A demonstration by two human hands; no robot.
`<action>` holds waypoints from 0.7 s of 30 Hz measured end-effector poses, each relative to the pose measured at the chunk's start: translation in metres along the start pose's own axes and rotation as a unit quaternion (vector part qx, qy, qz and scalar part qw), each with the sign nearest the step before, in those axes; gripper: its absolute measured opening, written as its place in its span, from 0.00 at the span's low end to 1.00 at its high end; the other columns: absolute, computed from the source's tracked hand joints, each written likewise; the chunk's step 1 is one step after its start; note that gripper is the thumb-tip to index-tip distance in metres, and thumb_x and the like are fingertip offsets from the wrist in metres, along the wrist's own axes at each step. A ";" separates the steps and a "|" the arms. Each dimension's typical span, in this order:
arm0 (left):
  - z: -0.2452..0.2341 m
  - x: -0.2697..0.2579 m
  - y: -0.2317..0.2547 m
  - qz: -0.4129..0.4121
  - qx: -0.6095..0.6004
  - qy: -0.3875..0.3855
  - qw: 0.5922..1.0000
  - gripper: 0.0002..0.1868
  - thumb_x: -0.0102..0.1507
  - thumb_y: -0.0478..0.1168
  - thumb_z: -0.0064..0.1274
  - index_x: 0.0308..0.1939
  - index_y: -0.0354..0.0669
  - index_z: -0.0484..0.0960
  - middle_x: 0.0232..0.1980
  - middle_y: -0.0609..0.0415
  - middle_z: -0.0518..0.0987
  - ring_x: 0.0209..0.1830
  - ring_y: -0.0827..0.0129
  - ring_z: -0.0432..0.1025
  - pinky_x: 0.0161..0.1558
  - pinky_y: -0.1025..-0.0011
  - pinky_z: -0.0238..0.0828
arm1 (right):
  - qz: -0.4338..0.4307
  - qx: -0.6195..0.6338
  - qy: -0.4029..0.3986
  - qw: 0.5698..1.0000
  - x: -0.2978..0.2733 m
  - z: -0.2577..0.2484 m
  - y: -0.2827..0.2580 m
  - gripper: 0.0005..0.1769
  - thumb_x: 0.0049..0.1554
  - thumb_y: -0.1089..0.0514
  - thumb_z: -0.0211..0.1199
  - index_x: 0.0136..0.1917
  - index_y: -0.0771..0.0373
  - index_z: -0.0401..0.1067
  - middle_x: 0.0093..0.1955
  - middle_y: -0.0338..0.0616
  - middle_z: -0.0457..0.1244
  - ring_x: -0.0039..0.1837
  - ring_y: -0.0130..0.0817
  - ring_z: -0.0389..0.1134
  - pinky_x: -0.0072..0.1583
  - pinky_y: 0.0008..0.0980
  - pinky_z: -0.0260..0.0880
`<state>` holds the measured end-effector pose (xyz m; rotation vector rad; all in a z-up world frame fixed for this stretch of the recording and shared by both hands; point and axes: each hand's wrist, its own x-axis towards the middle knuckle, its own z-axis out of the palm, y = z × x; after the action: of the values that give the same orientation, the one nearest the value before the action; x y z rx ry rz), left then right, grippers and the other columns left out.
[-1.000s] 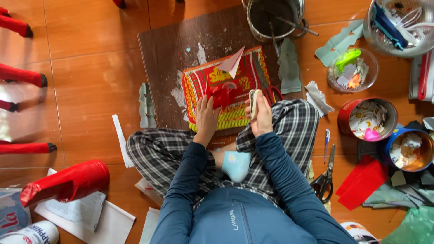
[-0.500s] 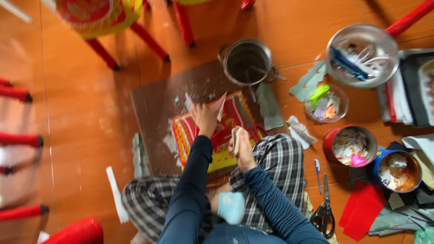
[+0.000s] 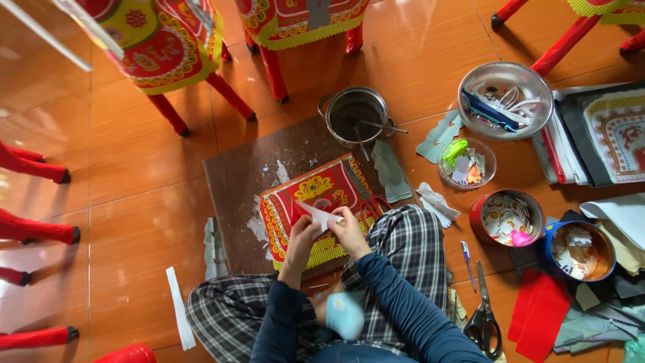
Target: Making traditional paper crafts by cutting, folding, and gluing paper onto a structure
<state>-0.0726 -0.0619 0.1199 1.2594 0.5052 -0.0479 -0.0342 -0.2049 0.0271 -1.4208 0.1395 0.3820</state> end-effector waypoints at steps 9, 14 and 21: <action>-0.024 -0.064 0.049 0.011 -0.112 0.103 0.988 0.27 0.78 0.50 0.50 0.50 0.24 0.90 0.47 0.37 0.74 0.42 0.57 0.77 0.49 0.60 0.85 | -0.091 -0.051 -0.122 0.987 -0.032 -0.002 -0.048 0.05 0.64 0.56 0.70 0.49 0.59 0.78 0.37 0.42 0.66 0.40 0.31 0.72 0.41 0.27 0.75; -0.047 -0.070 0.021 -0.060 -0.024 0.052 0.997 0.33 0.77 0.60 0.47 0.51 0.32 0.93 0.40 0.39 0.82 0.32 0.63 0.79 0.41 0.67 0.85 | -0.234 -0.127 -0.209 0.941 -0.057 0.011 -0.070 0.34 0.56 0.74 0.68 0.73 0.55 0.76 0.68 0.53 0.62 0.72 0.56 0.66 0.71 0.56 0.71; -0.054 -0.071 -0.004 -0.022 -0.043 -0.062 0.997 0.23 0.75 0.46 0.53 0.70 0.37 0.80 0.31 0.42 0.81 0.23 0.64 0.78 0.28 0.71 0.75 | -0.085 0.018 -0.204 0.975 -0.043 0.009 -0.046 0.08 0.58 0.70 0.72 0.50 0.61 0.84 0.37 0.46 0.72 0.34 0.28 0.71 0.37 0.27 0.73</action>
<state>-0.1550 -0.0305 0.1322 1.1540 0.4230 -0.1397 -0.0603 -0.2087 0.0849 -1.2797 -0.3063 0.5186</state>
